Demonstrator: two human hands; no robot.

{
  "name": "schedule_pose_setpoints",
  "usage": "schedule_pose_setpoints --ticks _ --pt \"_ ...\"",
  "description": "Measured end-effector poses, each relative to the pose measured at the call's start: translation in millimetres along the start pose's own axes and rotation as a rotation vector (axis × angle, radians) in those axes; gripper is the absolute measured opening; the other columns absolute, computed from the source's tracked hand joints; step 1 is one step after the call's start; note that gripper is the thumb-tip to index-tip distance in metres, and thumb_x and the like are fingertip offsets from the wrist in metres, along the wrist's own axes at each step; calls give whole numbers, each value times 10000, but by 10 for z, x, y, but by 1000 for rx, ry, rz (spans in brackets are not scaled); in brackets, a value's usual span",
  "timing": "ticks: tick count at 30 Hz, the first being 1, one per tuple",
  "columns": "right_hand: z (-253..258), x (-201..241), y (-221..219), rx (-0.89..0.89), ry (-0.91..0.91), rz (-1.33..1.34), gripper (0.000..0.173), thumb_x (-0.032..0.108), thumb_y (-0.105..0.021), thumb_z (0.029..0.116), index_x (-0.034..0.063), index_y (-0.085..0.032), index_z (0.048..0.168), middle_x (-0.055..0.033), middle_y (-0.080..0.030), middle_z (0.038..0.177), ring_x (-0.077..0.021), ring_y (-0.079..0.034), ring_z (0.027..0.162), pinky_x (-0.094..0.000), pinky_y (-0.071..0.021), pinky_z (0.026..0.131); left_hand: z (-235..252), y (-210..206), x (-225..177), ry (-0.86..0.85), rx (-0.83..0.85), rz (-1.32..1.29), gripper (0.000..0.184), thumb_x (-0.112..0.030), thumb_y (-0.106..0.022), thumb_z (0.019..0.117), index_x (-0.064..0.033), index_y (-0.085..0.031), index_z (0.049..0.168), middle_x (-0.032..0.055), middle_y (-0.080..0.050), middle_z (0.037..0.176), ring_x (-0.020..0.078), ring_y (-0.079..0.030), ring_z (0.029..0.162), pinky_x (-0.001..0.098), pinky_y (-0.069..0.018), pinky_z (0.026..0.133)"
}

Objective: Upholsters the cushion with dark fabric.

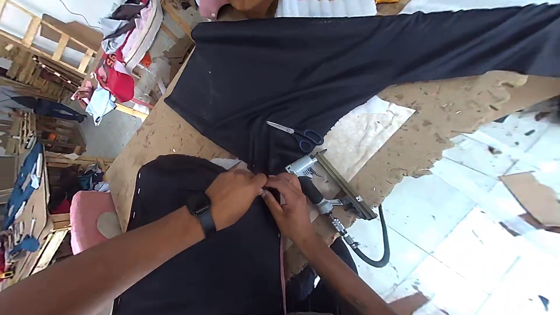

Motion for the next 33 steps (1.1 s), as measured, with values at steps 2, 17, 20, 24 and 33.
schedule_pose_setpoints --ticks 2,17,20,24,33 --pt "133 -59 47 151 -65 15 339 403 -684 970 234 -657 1263 125 -694 1017 -94 -618 1075 -440 -497 1013 20 -16 90 153 119 -82 203 -377 -517 1069 -199 -611 1096 2 -643 730 219 -681 685 455 -575 600" --pt "267 -111 38 416 -112 6 301 531 -656 954 257 -779 937 67 -427 1601 -234 -176 1574 -529 -302 1243 96 142 259 29 189 60 322 -508 -596 991 -240 -766 933 -37 -628 1065 184 -576 1069 430 -484 866" --pt "515 23 -32 625 -11 -162 433 606 -590 963 224 -785 909 57 -496 1546 -235 -227 1556 -545 -310 1228 -251 622 554 123 -11 142 531 -620 -670 899 -275 -668 1302 12 -555 1443 274 -502 1344 548 -458 1057" --pt "668 228 -136 737 52 -89 430 609 -588 965 229 -788 965 97 -535 1505 -163 -282 1534 -472 -331 1233 -1003 622 843 232 -97 160 339 -478 -641 978 -233 -741 1190 -18 -654 1349 227 -555 1330 524 -474 1093" --pt "748 1317 -867 539 92 193 633 421 -742 926 262 -508 1492 64 -600 1393 -73 -636 1182 -353 -599 978 -1123 628 847 331 109 -188 307 -372 -435 1095 -157 -648 1148 30 -689 840 207 -691 822 451 -568 791"
Point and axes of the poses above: each hand's wrist, its own z-axis towards the middle knuckle, its own y-axis out of the back of the hand, x = y × z, the point moved 5 cm from there along z, towards the middle knuckle
